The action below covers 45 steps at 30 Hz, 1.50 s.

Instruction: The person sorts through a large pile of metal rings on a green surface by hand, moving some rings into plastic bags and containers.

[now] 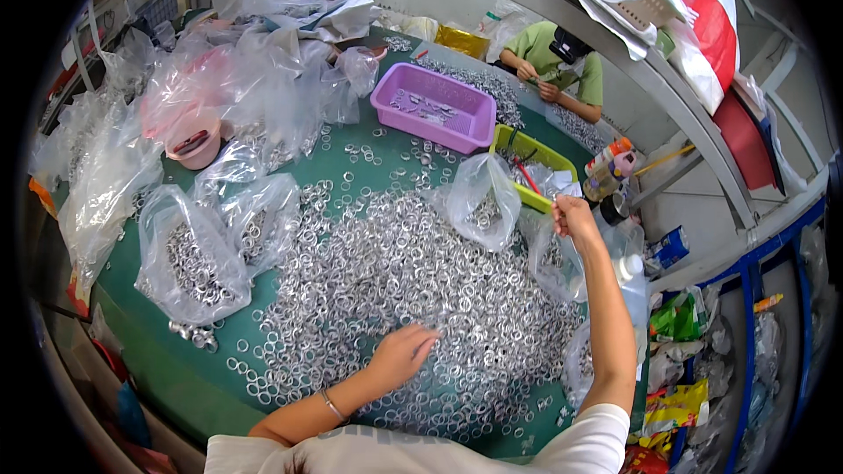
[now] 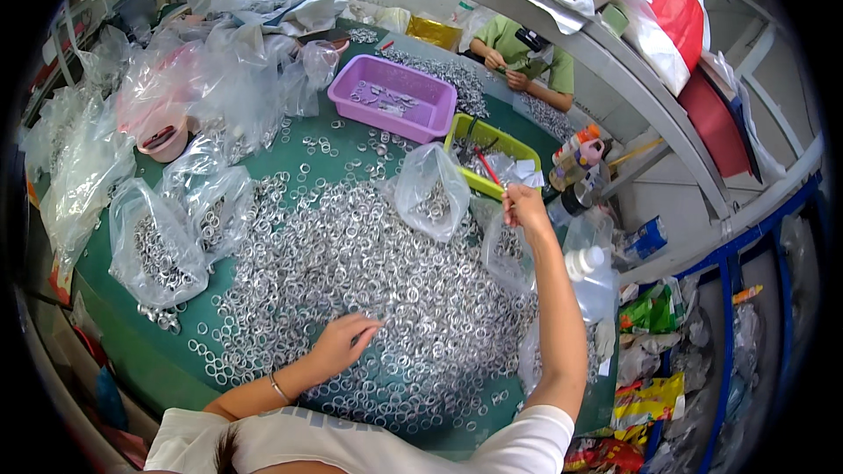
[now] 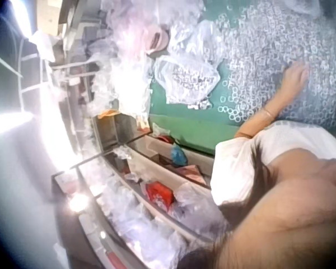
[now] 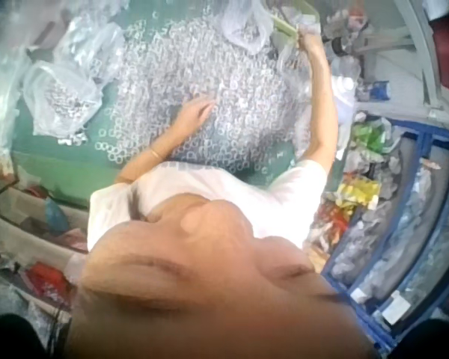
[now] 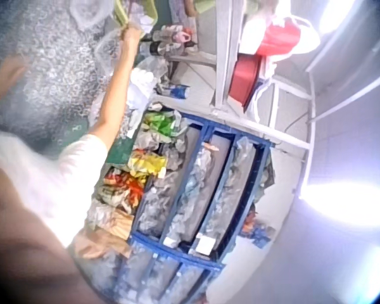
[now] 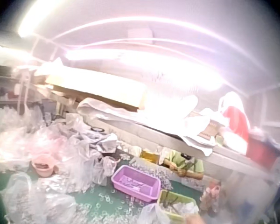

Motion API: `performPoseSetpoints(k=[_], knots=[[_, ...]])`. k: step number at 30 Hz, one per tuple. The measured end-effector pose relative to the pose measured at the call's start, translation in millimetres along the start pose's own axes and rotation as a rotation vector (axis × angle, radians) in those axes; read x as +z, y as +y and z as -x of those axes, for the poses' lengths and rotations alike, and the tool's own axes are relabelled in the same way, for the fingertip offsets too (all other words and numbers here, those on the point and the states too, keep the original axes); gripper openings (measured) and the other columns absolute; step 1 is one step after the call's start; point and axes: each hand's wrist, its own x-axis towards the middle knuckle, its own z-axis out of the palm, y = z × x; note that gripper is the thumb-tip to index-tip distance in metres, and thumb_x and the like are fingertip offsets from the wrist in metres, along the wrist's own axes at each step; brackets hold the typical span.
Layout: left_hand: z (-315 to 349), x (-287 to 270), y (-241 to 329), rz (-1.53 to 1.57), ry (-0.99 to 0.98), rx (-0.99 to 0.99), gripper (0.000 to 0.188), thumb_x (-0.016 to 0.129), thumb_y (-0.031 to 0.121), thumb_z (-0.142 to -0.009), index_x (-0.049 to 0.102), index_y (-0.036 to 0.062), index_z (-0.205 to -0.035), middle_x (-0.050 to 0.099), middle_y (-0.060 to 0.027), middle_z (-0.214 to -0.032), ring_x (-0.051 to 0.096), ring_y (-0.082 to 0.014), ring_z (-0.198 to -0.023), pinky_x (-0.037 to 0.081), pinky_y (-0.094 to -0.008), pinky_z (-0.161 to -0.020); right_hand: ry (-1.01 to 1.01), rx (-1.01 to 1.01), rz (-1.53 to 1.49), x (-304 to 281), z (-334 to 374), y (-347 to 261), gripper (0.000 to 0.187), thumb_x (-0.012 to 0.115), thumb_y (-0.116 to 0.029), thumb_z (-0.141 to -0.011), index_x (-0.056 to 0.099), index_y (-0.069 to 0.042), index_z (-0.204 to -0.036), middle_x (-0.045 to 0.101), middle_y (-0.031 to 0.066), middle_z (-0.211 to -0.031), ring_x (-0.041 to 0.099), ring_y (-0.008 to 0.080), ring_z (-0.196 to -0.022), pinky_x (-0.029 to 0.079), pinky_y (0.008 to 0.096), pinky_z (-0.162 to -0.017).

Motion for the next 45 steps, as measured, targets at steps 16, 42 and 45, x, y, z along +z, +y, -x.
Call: performPoseSetpoints(k=[16,42,45], knots=[[1,13,-22,-0.033,-0.225,-0.047,0.017,0.060,0.006,-0.082,0.061,0.0003,-0.098,0.057,-0.0130,-0.087,0.055,-0.0327,-0.083,0.045,-0.0400,-0.074,0.263,0.044,-0.230,-15,-201,2,0.026,0.043,-0.024,-0.095,0.054,-0.005,-0.082,0.050,0.0024,-0.058,0.048,0.0153,-0.042,0.034,0.0285,-0.036],[7,12,-27,-0.069,-0.286,-0.090,0.020,0.060,0.008,-0.081,0.061,0.0038,-0.101,0.056,-0.0084,-0.092,0.053,-0.0269,-0.086,0.042,-0.0357,-0.076,0.405,0.175,-0.394,6,-272,55,0.018,0.043,-0.019,-0.091,0.056,-0.008,-0.086,0.052,0.0013,-0.061,0.051,0.0166,-0.047,0.037,0.0297,-0.042],[7,12,-27,-0.092,-0.289,-0.086,0.018,0.061,0.009,-0.083,0.062,0.0046,-0.100,0.057,-0.0076,-0.091,0.053,-0.0264,-0.084,0.042,-0.0349,-0.074,0.415,0.179,-0.392,4,-277,57,0.017,0.043,-0.019,-0.090,0.056,-0.008,-0.085,0.052,0.0010,-0.060,0.050,0.0163,-0.046,0.037,0.0296,-0.042]])
